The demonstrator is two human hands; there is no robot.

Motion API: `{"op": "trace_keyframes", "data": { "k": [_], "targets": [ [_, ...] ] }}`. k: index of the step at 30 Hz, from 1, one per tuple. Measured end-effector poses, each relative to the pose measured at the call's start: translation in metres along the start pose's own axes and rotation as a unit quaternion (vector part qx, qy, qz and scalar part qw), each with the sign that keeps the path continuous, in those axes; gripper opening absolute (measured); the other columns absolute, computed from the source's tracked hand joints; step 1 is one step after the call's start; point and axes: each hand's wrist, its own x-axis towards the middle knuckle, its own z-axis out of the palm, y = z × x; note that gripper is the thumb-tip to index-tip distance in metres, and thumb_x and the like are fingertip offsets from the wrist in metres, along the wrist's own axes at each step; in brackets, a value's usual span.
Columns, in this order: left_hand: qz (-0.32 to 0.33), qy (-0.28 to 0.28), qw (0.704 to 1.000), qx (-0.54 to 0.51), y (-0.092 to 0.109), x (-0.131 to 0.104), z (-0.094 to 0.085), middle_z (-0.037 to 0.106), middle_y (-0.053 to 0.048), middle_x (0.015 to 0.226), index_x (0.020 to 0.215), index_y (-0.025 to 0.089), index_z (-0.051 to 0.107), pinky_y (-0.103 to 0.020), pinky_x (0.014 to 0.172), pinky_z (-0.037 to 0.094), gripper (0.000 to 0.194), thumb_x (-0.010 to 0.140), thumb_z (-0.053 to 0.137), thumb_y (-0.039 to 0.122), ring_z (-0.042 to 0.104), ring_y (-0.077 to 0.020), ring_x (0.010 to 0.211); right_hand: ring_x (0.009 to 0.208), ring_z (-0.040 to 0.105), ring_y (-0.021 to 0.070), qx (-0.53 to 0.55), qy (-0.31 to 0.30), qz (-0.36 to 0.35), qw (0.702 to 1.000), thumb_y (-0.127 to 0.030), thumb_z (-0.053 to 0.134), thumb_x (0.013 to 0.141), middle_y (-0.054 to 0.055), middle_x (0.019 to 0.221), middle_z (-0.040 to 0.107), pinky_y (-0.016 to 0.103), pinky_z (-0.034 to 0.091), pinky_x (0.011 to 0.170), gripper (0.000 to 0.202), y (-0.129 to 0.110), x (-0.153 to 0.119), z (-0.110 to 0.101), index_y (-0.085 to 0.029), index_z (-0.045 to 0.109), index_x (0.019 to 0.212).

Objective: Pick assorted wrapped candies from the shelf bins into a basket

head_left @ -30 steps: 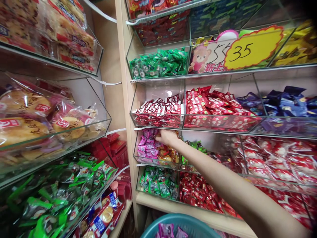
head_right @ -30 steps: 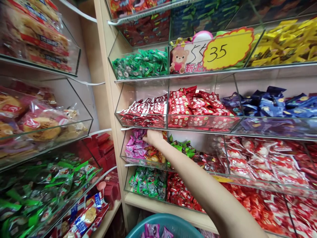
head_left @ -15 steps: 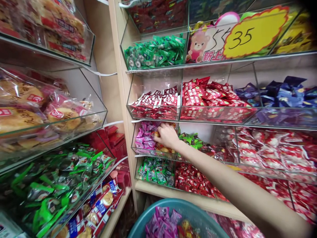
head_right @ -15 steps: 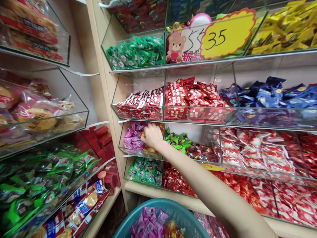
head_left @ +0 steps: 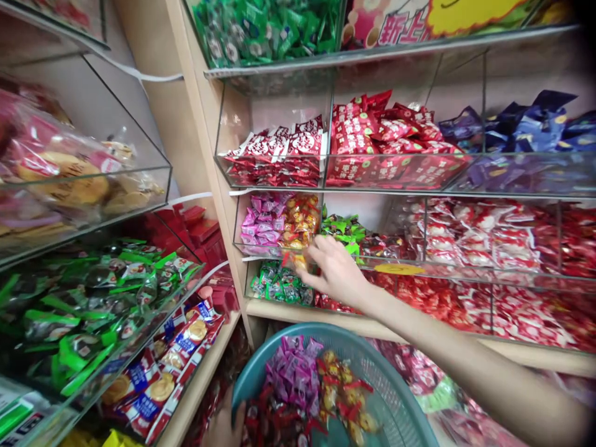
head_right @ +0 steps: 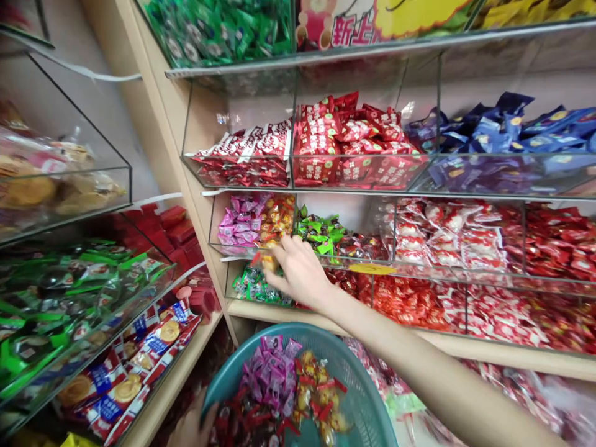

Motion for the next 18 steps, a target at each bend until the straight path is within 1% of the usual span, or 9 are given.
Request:
{"op": "trace_keyframes", "data": {
  "k": [2, 5, 7, 9, 11, 13, 18],
  "targets": [
    [0.018, -0.027, 0.999, -0.001, 0.000, 0.003, 0.001, 0.056, -0.010, 0.126, 0.130, 0.017, 0.043, -0.033, 0.093, 0.044, 0.047, 0.090, 0.031, 0.038, 0.056, -0.0211, 0.111, 0.083, 0.042, 0.0189, 0.029, -0.043, 0.001, 0.999, -0.040, 0.046, 0.086, 0.006, 0.088, 0.051, 0.030, 0.032, 0.071, 0.026, 0.001, -0.050, 0.005, -0.017, 0.057, 0.086],
    [0.031, -0.050, 0.998, 0.006, 0.001, 0.005, 0.000, 0.050, -0.011, 0.133, 0.135, 0.012, 0.035, -0.034, 0.095, 0.042, 0.054, 0.090, 0.023, 0.038, 0.053, -0.0232, 0.116, 0.081, 0.043, 0.0181, 0.050, -0.126, 0.026, 0.990, -0.037, 0.047, 0.086, 0.005, 0.086, 0.051, 0.029, 0.033, 0.070, 0.021, 0.007, -0.123, 0.022, -0.018, 0.056, 0.081],
    [0.032, -0.056, 0.998, 0.011, 0.003, 0.004, -0.003, 0.050, -0.012, 0.133, 0.135, 0.010, 0.034, -0.034, 0.095, 0.042, 0.055, 0.089, 0.022, 0.039, 0.052, -0.0237, 0.116, 0.082, 0.045, 0.0181, 0.058, -0.169, 0.045, 0.983, -0.035, 0.048, 0.086, 0.005, 0.086, 0.052, 0.030, 0.033, 0.072, 0.018, 0.012, -0.161, 0.036, -0.018, 0.055, 0.080],
    [0.032, -0.053, 0.998, 0.014, 0.004, 0.002, -0.005, 0.051, -0.013, 0.132, 0.135, 0.010, 0.035, -0.033, 0.095, 0.042, 0.056, 0.089, 0.022, 0.039, 0.052, -0.0234, 0.116, 0.085, 0.046, 0.0189, 0.057, -0.196, 0.061, 0.977, -0.033, 0.050, 0.085, 0.005, 0.087, 0.053, 0.030, 0.034, 0.073, 0.016, 0.015, -0.190, 0.049, -0.018, 0.055, 0.079],
    [0.031, -0.042, 0.999, 0.016, 0.006, 0.000, -0.007, 0.052, -0.012, 0.131, 0.133, 0.011, 0.038, -0.032, 0.094, 0.043, 0.055, 0.089, 0.023, 0.040, 0.053, -0.0228, 0.116, 0.086, 0.047, 0.0197, 0.045, -0.214, 0.072, 0.973, -0.032, 0.053, 0.083, 0.005, 0.088, 0.054, 0.031, 0.033, 0.073, 0.014, 0.015, -0.207, 0.059, -0.019, 0.055, 0.078],
    [0.026, -0.034, 0.999, 0.019, 0.007, -0.002, -0.008, 0.053, -0.011, 0.130, 0.133, 0.012, 0.040, -0.032, 0.093, 0.043, 0.055, 0.089, 0.024, 0.041, 0.054, -0.0226, 0.115, 0.085, 0.048, 0.0197, 0.029, -0.231, 0.071, 0.970, -0.031, 0.055, 0.081, 0.005, 0.088, 0.055, 0.031, 0.032, 0.071, 0.012, 0.013, -0.215, 0.065, -0.019, 0.056, 0.077],
    [0.011, -0.039, 0.999, 0.018, 0.007, -0.003, -0.010, 0.052, -0.012, 0.131, 0.133, 0.013, 0.039, -0.035, 0.094, 0.043, 0.055, 0.089, 0.024, 0.041, 0.053, -0.0242, 0.116, 0.086, 0.048, 0.0199, 0.011, -0.245, 0.039, 0.969, -0.031, 0.059, 0.077, 0.005, 0.088, 0.056, 0.031, 0.031, 0.072, 0.012, 0.002, -0.207, 0.077, -0.020, 0.059, 0.081]
  ]
}}
